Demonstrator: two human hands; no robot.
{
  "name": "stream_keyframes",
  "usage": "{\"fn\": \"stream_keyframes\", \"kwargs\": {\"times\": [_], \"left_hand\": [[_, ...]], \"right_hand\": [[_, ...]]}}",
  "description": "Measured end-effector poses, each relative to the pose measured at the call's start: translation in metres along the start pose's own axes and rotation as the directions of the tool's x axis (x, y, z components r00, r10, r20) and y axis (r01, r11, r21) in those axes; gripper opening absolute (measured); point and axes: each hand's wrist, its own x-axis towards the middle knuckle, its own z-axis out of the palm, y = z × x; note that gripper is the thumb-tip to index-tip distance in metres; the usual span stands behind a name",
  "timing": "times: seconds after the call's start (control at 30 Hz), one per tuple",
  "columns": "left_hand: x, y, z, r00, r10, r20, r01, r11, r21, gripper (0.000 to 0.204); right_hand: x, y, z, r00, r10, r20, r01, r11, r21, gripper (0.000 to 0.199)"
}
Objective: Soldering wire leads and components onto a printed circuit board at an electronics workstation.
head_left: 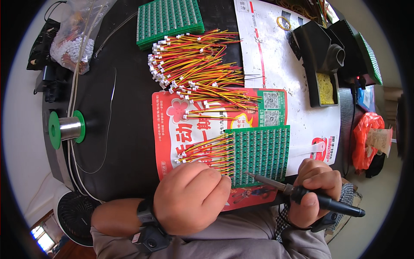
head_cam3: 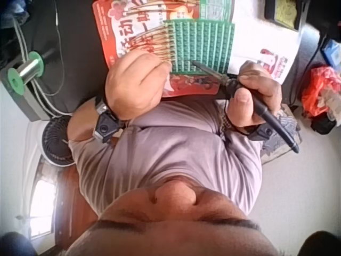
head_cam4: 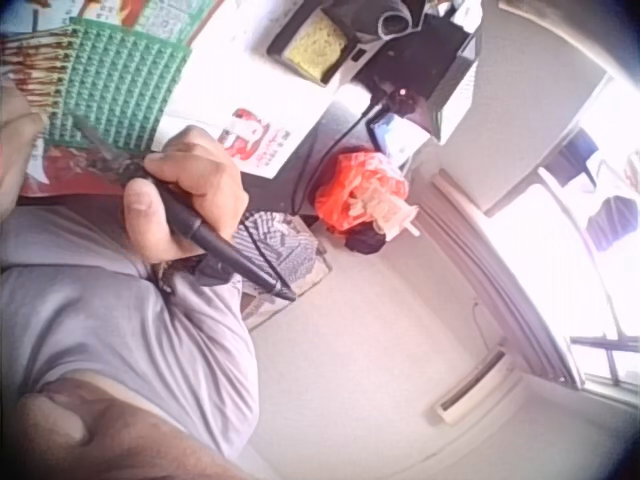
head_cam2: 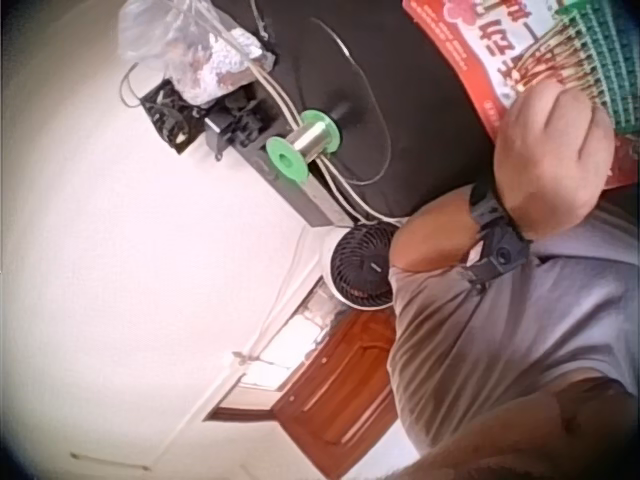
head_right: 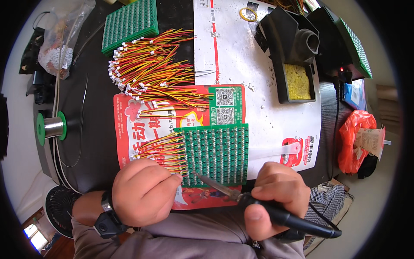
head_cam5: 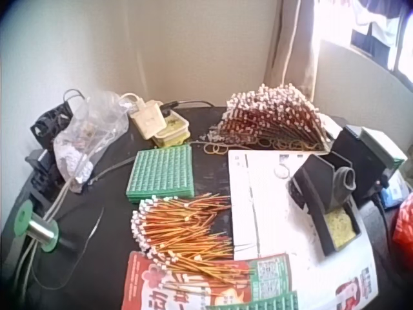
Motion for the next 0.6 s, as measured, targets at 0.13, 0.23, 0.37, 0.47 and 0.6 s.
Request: {"fn": "stream_keyframes", "kwargs": {"times": [0.13,0.23,0.37,0.47,0.6], "left_hand": [[0.002,0.003,0.001,1.000,-0.007,-0.008,0.006,1.000,-0.012,0.027],[0.006,0.002,-0.008,0.989,-0.011,-0.149,0.012,1.000,0.007,0.022],[0.033,-0.026,-0.038,0.966,-0.173,-0.193,0.192,0.978,0.087,0.019],[0.033,-0.043,-0.036,0.945,-0.248,-0.211,0.278,0.953,0.123,0.019],[0.032,-0.045,-0.034,0.942,-0.301,-0.150,0.321,0.937,0.138,0.016]], "right_hand": [[0.010,-0.005,-0.001,0.970,0.073,-0.233,-0.062,0.996,0.058,0.034],[0.019,-0.011,-0.006,0.953,0.138,-0.269,-0.105,0.985,0.133,0.035],[0.016,-0.004,-0.008,0.939,0.183,-0.289,-0.142,0.977,0.157,0.036],[0.012,-0.001,-0.008,0.938,0.183,-0.293,-0.140,0.977,0.162,0.036],[0.014,-0.002,-0.007,0.940,0.186,-0.286,-0.145,0.977,0.159,0.037]]}}
